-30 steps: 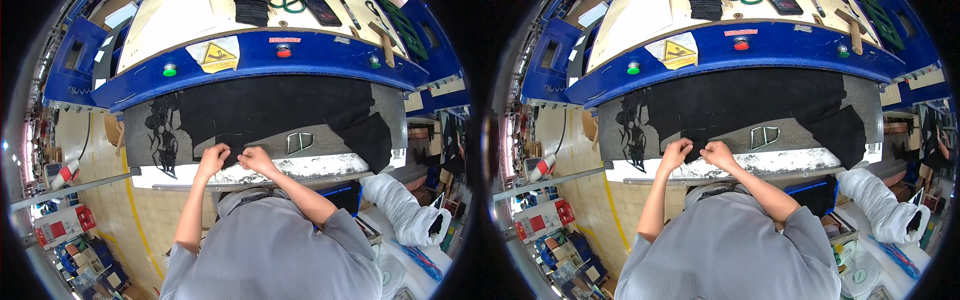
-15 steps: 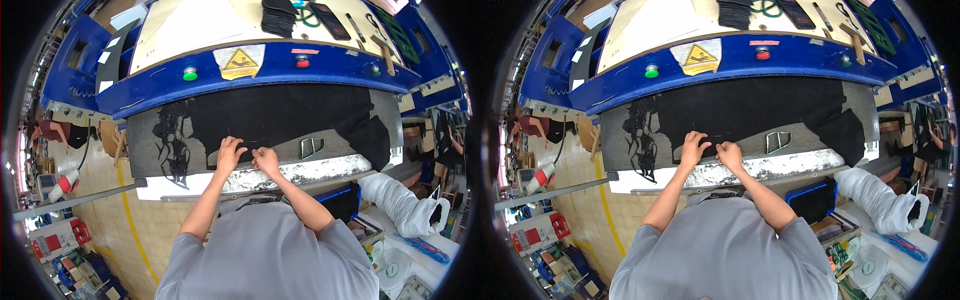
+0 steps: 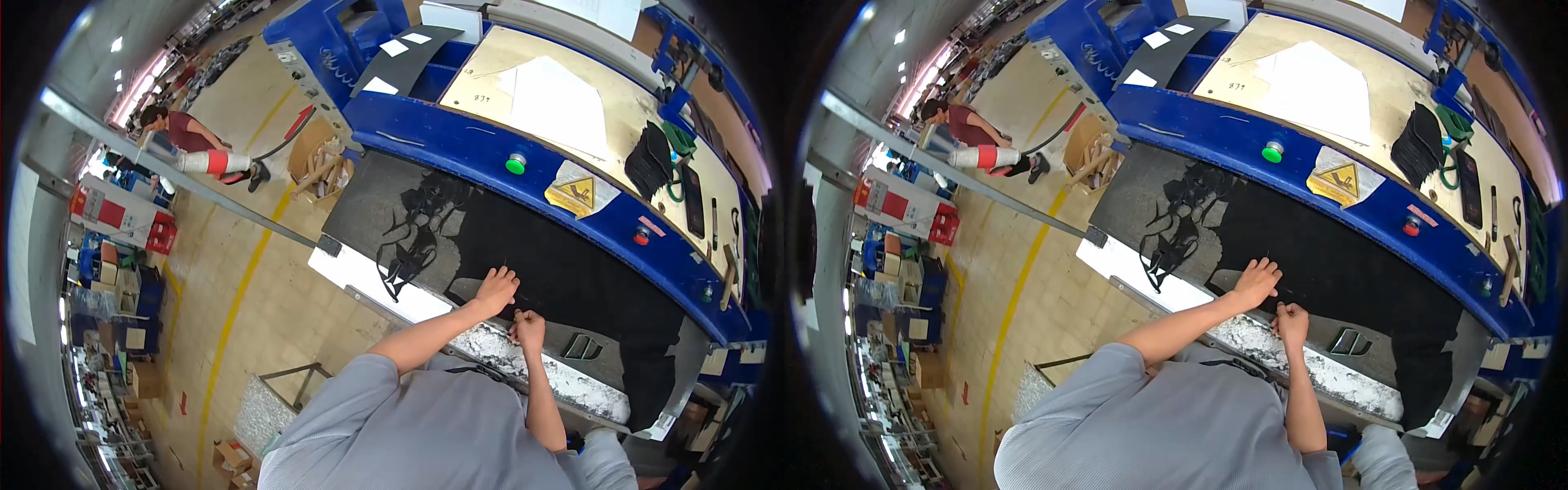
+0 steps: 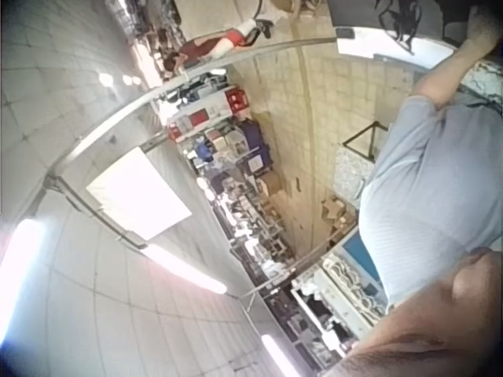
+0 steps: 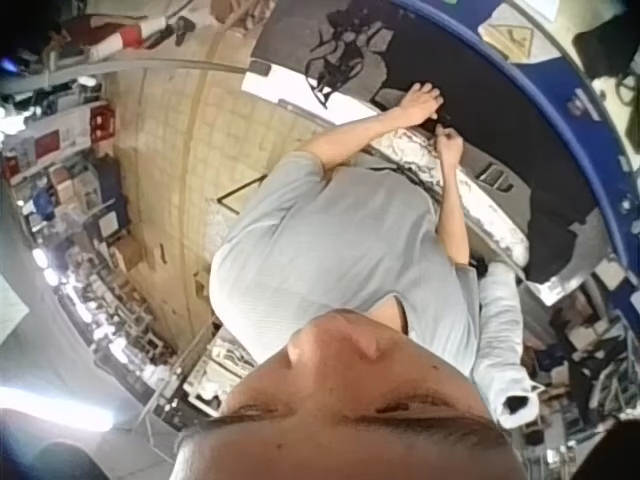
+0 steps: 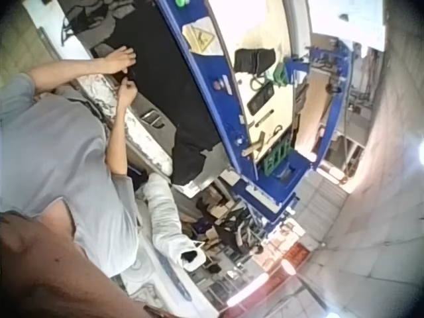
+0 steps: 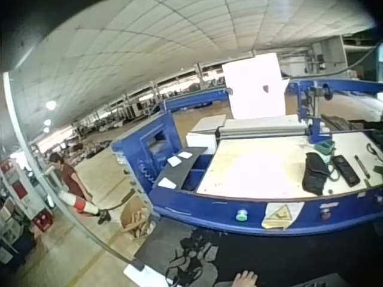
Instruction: Cutting shoe components from a large sheet of material using a template and a hydraulic clicker press.
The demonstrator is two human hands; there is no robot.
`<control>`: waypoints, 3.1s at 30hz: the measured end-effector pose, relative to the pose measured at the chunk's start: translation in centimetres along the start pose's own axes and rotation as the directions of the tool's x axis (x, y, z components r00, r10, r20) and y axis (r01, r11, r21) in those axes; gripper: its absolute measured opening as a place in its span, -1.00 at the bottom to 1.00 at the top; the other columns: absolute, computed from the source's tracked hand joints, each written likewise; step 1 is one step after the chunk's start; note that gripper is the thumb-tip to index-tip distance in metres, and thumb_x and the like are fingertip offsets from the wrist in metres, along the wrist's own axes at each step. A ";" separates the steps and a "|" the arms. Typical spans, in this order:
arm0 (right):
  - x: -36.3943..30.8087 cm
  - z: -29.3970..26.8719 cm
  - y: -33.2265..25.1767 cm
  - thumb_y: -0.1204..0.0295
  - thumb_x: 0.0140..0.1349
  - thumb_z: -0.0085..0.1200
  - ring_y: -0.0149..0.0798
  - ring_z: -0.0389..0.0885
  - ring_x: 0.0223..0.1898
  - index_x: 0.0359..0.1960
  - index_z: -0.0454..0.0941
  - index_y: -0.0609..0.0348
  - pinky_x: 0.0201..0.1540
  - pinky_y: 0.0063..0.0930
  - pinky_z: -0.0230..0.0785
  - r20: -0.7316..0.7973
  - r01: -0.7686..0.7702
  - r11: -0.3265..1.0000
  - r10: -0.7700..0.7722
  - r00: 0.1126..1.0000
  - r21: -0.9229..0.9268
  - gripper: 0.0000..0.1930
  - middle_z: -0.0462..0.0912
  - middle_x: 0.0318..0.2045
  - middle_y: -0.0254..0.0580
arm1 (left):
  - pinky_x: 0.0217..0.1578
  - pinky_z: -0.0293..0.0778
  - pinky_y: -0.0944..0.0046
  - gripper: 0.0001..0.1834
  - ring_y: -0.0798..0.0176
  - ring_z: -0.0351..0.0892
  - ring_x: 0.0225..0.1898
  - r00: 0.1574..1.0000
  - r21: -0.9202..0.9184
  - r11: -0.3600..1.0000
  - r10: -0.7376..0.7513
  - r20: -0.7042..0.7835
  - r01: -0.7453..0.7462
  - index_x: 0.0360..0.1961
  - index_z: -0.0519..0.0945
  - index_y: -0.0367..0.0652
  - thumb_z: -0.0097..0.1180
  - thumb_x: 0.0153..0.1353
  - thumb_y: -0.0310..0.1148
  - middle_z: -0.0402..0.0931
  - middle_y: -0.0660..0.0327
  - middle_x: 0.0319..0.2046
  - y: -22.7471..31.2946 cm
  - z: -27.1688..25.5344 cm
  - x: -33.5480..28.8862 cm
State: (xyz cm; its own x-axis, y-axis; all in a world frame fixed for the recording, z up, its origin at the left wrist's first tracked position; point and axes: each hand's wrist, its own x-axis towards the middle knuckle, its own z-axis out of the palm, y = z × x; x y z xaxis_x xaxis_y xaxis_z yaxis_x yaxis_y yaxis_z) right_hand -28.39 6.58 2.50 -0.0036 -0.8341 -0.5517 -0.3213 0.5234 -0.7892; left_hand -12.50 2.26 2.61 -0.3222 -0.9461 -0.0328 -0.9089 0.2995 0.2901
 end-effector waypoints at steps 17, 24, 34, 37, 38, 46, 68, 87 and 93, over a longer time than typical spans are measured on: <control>-5.4 -2.9 -8.5 0.41 0.23 0.25 -0.08 0.64 -0.27 -0.16 0.62 0.26 -0.18 -0.31 0.50 0.088 0.591 0.805 -0.587 0.805 -0.041 -0.78 0.65 -0.28 -0.05 | -0.35 0.39 0.43 -0.79 0.55 0.40 -0.37 0.946 -0.940 0.189 0.107 0.307 0.284 -0.24 0.55 -0.21 0.32 0.26 -0.34 0.50 0.43 -0.39 -0.5 -6.1 -5.7; -5.5 -4.3 -10.7 0.48 0.22 0.25 -0.15 0.57 -0.20 -0.09 0.57 0.22 -0.19 -0.39 0.45 -0.046 0.720 0.690 -0.724 0.689 -0.075 -0.76 0.51 -0.19 -0.13 | 0.15 0.50 0.07 -0.36 0.06 0.49 0.18 0.890 -0.738 -0.540 0.049 0.453 0.405 0.38 0.24 -0.18 -0.03 0.23 -0.52 0.42 0.03 0.17 3.9 -8.3 -5.0; -7.3 -6.5 -13.4 0.50 0.14 0.32 -0.08 0.59 -0.11 -0.10 0.62 0.22 -0.11 -0.33 0.48 -0.046 0.746 0.570 -0.804 0.593 -0.345 -0.73 0.53 -0.17 -0.09 | -0.14 0.59 0.05 -0.43 0.06 0.65 -0.16 0.911 -0.743 -0.527 0.243 0.333 0.413 0.47 0.05 -0.07 -0.17 0.49 -0.38 0.51 -0.02 -0.06 4.4 -9.2 -4.0; -7.1 -6.6 -12.5 0.50 0.11 0.34 -0.05 0.57 -0.16 -0.16 0.64 0.22 -0.14 -0.30 0.46 -0.108 0.717 0.579 -0.801 0.589 -0.389 -0.75 0.53 -0.19 -0.09 | -0.13 0.60 0.04 -0.47 0.06 0.65 -0.15 0.886 -0.723 -0.514 0.223 0.406 0.461 0.46 0.05 -0.07 -0.22 0.54 -0.31 0.52 -0.01 -0.06 4.5 -8.3 -3.7; -6.9 -6.4 -12.3 0.51 0.11 0.33 -0.05 0.56 -0.16 -0.16 0.63 0.21 -0.14 -0.30 0.46 -0.106 0.717 0.583 -0.798 0.593 -0.381 -0.75 0.52 -0.20 -0.09 | -0.13 0.60 0.04 -0.49 0.06 0.66 -0.15 0.890 -0.746 -0.488 0.200 0.410 0.453 0.46 0.06 -0.07 -0.27 0.56 -0.25 0.53 -0.02 -0.06 4.7 -8.7 -3.7; -7.3 -6.9 -12.4 0.46 0.15 0.28 -0.11 0.55 -0.19 -0.21 0.62 0.21 -0.14 -0.27 0.37 -0.135 0.652 0.539 -0.815 0.564 -0.533 -0.81 0.51 -0.25 -0.18 | -0.18 0.64 -0.01 -0.31 -0.05 0.68 -0.22 0.868 -0.756 -0.435 0.319 0.380 0.490 0.12 0.41 -0.30 -0.55 0.55 0.13 0.61 -0.09 -0.19 4.6 -7.3 -2.9; -5.6 -10.5 -9.5 0.50 0.24 0.24 -0.42 0.48 -0.43 -0.31 0.57 0.22 -0.40 -0.53 0.33 -0.150 0.564 0.813 -0.582 0.799 -0.148 -0.91 0.48 -0.40 -0.25 | -0.05 0.63 -0.01 -0.45 -0.04 0.69 -0.13 0.832 -0.655 -0.517 0.277 0.480 0.550 0.19 0.38 -0.36 -0.37 0.56 -0.07 0.60 -0.10 -0.11 8.4 -7.5 -2.0; 0.1 -24.8 -36.8 0.47 0.29 0.22 -0.49 0.60 -0.34 -0.17 0.64 0.25 -0.24 -0.53 0.47 0.232 0.729 0.598 -0.698 0.678 -0.333 -0.86 0.68 -0.41 -0.29 | 0.13 0.45 0.25 -0.49 0.24 0.56 0.10 0.777 -0.974 0.087 0.589 0.219 0.209 0.42 0.30 -0.23 -0.22 0.58 -0.19 0.54 0.12 0.13 9.1 -12.8 -3.4; 14.7 -29.7 -42.8 0.55 0.18 0.24 -0.40 0.66 -0.35 -0.29 0.70 0.29 -0.21 -0.47 0.50 0.225 0.685 0.507 -0.694 0.684 -0.522 -0.91 0.74 -0.41 -0.22 | 0.07 0.46 0.32 -0.52 0.31 0.59 0.03 0.836 -0.936 0.204 0.423 0.349 0.287 0.37 0.37 -0.21 -0.13 0.55 -0.21 0.62 0.13 0.04 6.8 -10.7 -3.9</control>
State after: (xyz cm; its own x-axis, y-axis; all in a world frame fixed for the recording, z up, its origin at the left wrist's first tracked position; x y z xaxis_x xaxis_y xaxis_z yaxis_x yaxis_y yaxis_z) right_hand -42.78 -33.24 36.20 0.4332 -0.8947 0.1092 -0.6601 -0.3974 -0.6374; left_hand -14.59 6.68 14.90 -0.7463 -0.6214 -0.2385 -0.0306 -0.3260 0.9449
